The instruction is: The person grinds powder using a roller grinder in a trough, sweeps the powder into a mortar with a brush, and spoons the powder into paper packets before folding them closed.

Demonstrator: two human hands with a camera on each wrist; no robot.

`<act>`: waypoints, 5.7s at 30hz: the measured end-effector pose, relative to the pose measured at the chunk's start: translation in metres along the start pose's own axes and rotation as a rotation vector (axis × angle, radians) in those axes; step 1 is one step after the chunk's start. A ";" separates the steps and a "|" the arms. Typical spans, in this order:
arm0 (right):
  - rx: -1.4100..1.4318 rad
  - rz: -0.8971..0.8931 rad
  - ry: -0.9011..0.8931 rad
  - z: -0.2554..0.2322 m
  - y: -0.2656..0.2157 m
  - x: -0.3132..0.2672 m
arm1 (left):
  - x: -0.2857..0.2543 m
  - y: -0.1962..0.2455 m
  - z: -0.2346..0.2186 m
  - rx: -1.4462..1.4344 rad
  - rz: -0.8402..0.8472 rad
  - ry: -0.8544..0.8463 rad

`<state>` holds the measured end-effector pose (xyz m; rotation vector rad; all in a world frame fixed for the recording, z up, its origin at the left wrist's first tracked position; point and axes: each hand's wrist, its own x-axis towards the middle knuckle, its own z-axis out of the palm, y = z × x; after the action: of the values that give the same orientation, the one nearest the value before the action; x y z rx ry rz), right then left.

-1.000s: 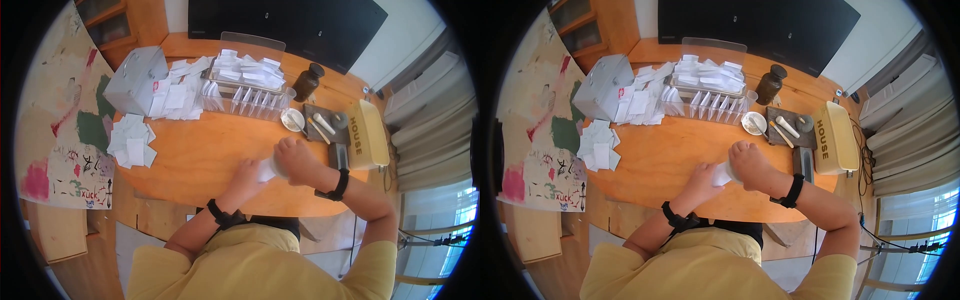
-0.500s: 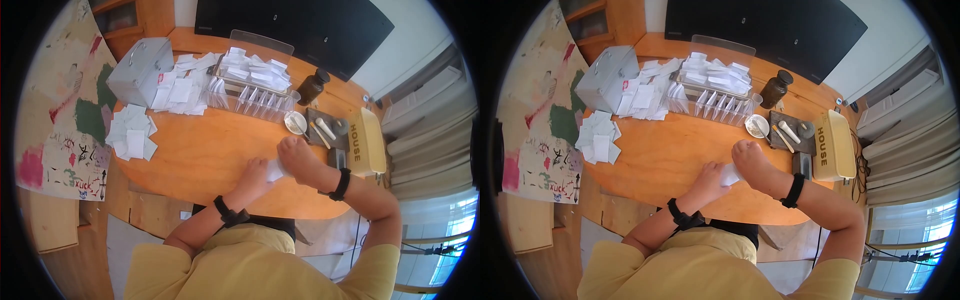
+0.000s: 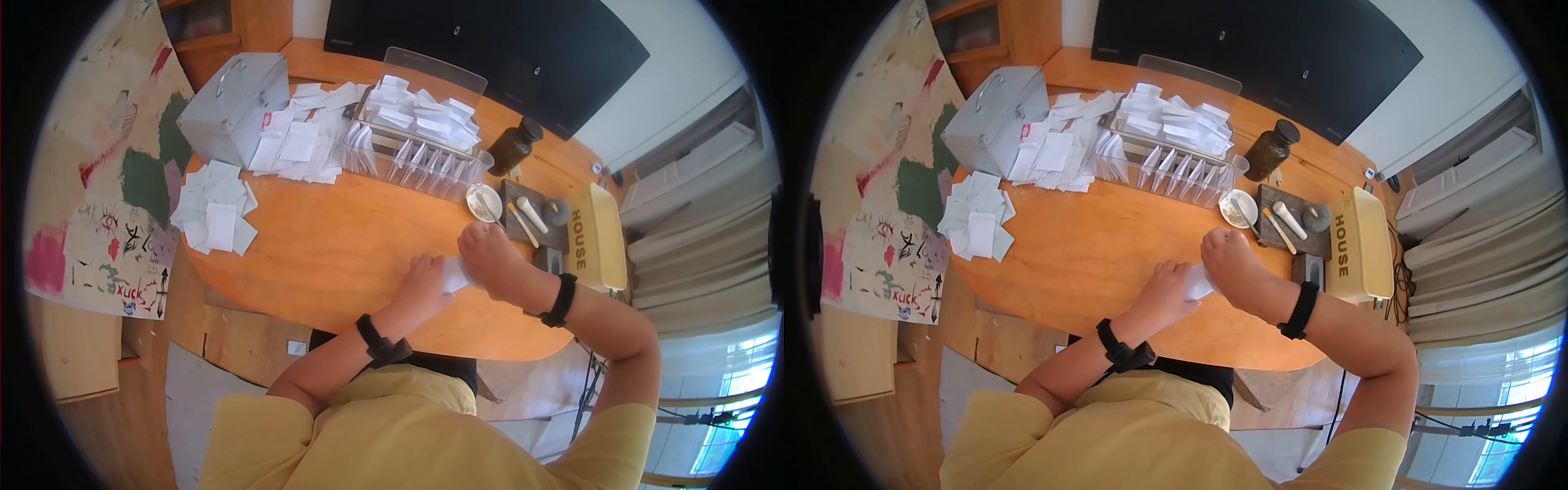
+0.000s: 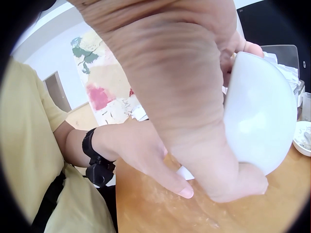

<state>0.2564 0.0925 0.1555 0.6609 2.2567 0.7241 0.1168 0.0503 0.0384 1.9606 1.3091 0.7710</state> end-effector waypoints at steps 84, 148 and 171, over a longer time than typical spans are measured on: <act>0.955 0.513 0.094 0.066 0.007 -0.045 | 0.026 -0.036 -0.011 -0.142 -0.031 0.371; 2.706 0.622 0.398 0.073 -0.069 0.035 | 0.072 -0.034 -0.074 -0.408 -0.314 -0.402; 2.015 1.044 0.663 0.064 -0.098 -0.039 | 0.205 -0.011 -0.123 0.288 0.063 0.167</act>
<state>0.3031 0.0177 0.0696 2.8028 2.3162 -1.6389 0.0843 0.2691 0.1288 2.2107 1.5352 0.8293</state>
